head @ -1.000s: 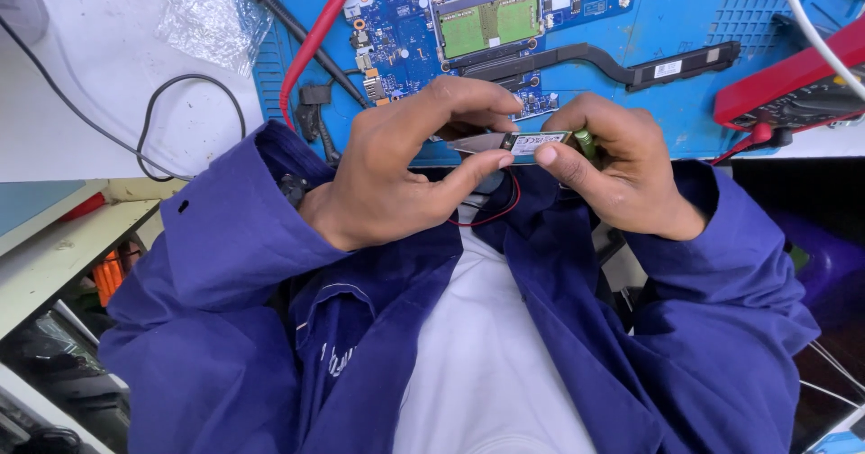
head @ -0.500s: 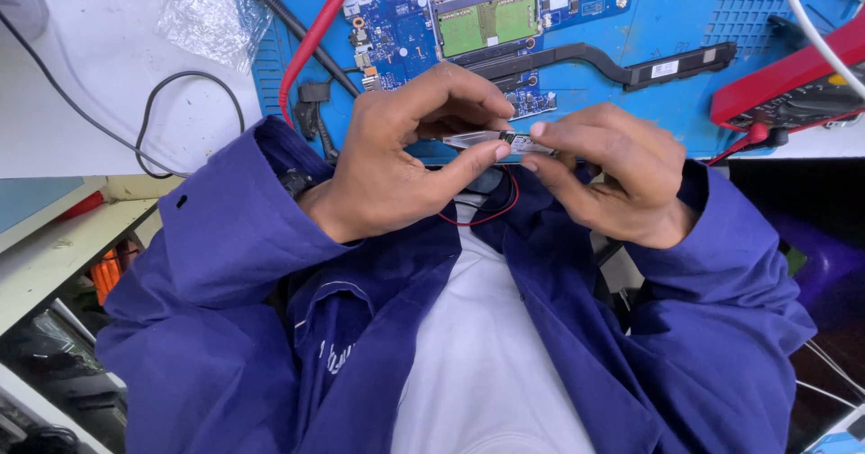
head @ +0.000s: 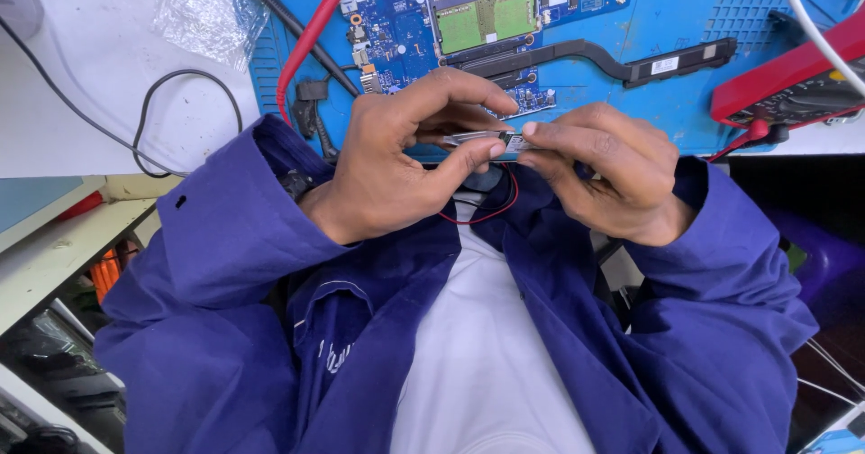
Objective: Inspecting and testing a laptop motherboard using a multimeter and small tools to diagnose issues.
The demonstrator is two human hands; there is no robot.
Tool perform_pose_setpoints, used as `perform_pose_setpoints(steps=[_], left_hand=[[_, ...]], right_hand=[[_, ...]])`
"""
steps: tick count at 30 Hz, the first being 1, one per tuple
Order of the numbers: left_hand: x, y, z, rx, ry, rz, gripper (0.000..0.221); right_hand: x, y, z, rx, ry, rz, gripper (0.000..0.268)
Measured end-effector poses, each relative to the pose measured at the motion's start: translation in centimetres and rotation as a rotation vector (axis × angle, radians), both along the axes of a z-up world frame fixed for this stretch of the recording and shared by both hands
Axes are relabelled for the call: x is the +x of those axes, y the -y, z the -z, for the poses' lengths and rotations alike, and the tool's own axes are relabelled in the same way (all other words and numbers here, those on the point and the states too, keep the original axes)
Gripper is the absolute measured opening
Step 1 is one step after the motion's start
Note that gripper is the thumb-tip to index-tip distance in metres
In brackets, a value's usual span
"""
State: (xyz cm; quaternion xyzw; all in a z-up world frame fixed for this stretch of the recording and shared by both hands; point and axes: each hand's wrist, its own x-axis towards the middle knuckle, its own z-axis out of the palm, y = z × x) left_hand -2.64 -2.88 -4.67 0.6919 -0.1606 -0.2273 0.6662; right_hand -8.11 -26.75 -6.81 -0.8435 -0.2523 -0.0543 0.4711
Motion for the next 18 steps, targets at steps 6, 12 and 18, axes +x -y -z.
perform_pose_setpoints(steps=[6,12,18], left_hand=[[0.0,0.0,0.0,-0.017,0.051,0.008,0.025],[0.1,0.1,-0.5,-0.036,0.074,-0.012,0.025],[0.3,0.2,-0.5,-0.027,0.106,-0.046,0.021]], right_hand=[[0.1,-0.2,0.1,0.001,0.026,0.001,0.021],[0.0,0.2,0.1,-0.002,0.022,-0.024,0.03],[0.4,1.3,-0.1,-0.056,0.095,-0.046,0.044]])
